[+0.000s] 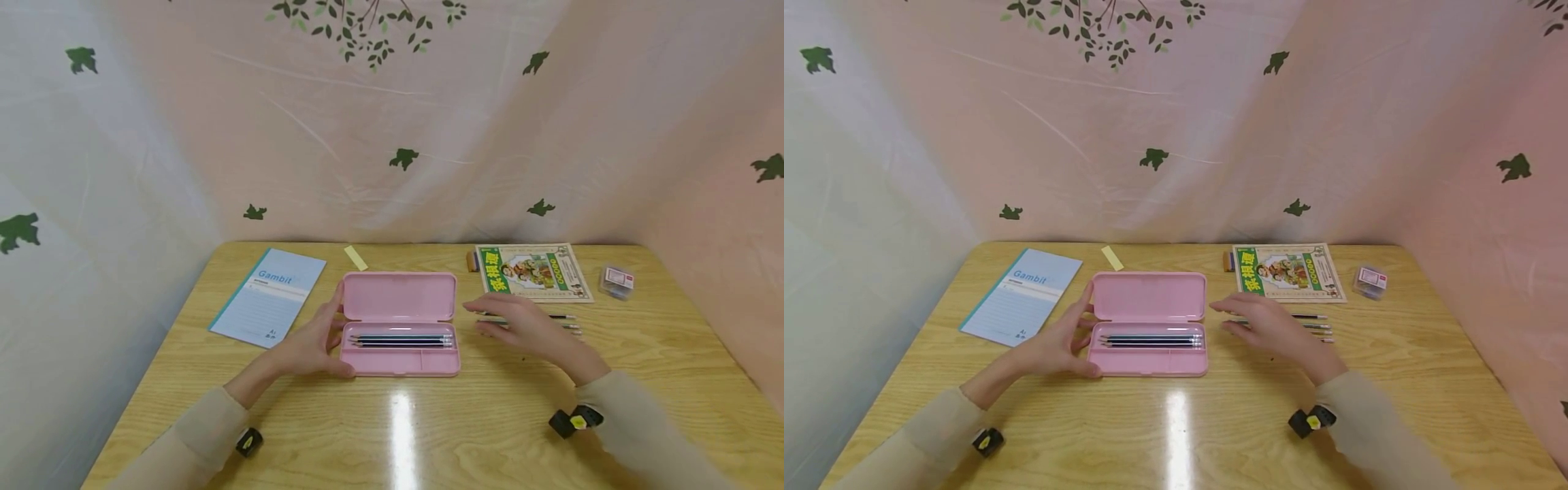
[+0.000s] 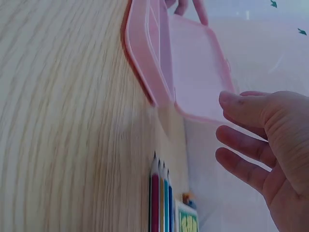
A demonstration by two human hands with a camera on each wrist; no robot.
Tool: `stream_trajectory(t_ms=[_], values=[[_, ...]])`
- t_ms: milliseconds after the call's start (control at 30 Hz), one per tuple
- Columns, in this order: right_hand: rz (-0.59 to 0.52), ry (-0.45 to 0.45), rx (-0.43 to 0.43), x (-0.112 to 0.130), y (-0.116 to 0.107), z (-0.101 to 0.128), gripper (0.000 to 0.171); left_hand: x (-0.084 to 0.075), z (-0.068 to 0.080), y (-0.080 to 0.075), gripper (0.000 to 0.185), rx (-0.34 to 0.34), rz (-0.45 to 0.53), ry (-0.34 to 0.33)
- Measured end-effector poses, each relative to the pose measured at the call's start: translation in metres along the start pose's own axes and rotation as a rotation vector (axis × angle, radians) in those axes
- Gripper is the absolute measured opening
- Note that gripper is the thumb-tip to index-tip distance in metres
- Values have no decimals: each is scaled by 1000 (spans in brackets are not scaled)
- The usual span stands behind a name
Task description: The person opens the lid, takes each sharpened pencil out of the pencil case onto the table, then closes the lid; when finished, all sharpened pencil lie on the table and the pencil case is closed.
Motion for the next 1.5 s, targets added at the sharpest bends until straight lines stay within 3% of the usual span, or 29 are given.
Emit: stream_trajectory(t_ms=[433,600,767,1067,1500], values=[[-89,-9,199,24,56,-37,28,-2,1,-1,149,-11,-21,-15],[-30,42,246,29,70,-43,28,-2,2,-1,148,-11,-37,-21],[22,56,276,35,77,-48,32,-2,2,-1,149,-15,-42,-19],[-27,149,342,28,89,-50,35,-2,2,-1,148,-13,-26,-15],[-37,133,323,31,90,-54,36,-4,1,-1,150,-17,-25,-5]])
Point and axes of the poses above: each hand's wrist, its own z-axis away from the middle knuckle, its own y-axis out of the palm, x = y × z, the point moved 10 cm from there along -z, towards the middle knuckle, and after that the axes turned 2 degrees about -y, right-handed, at the moved point
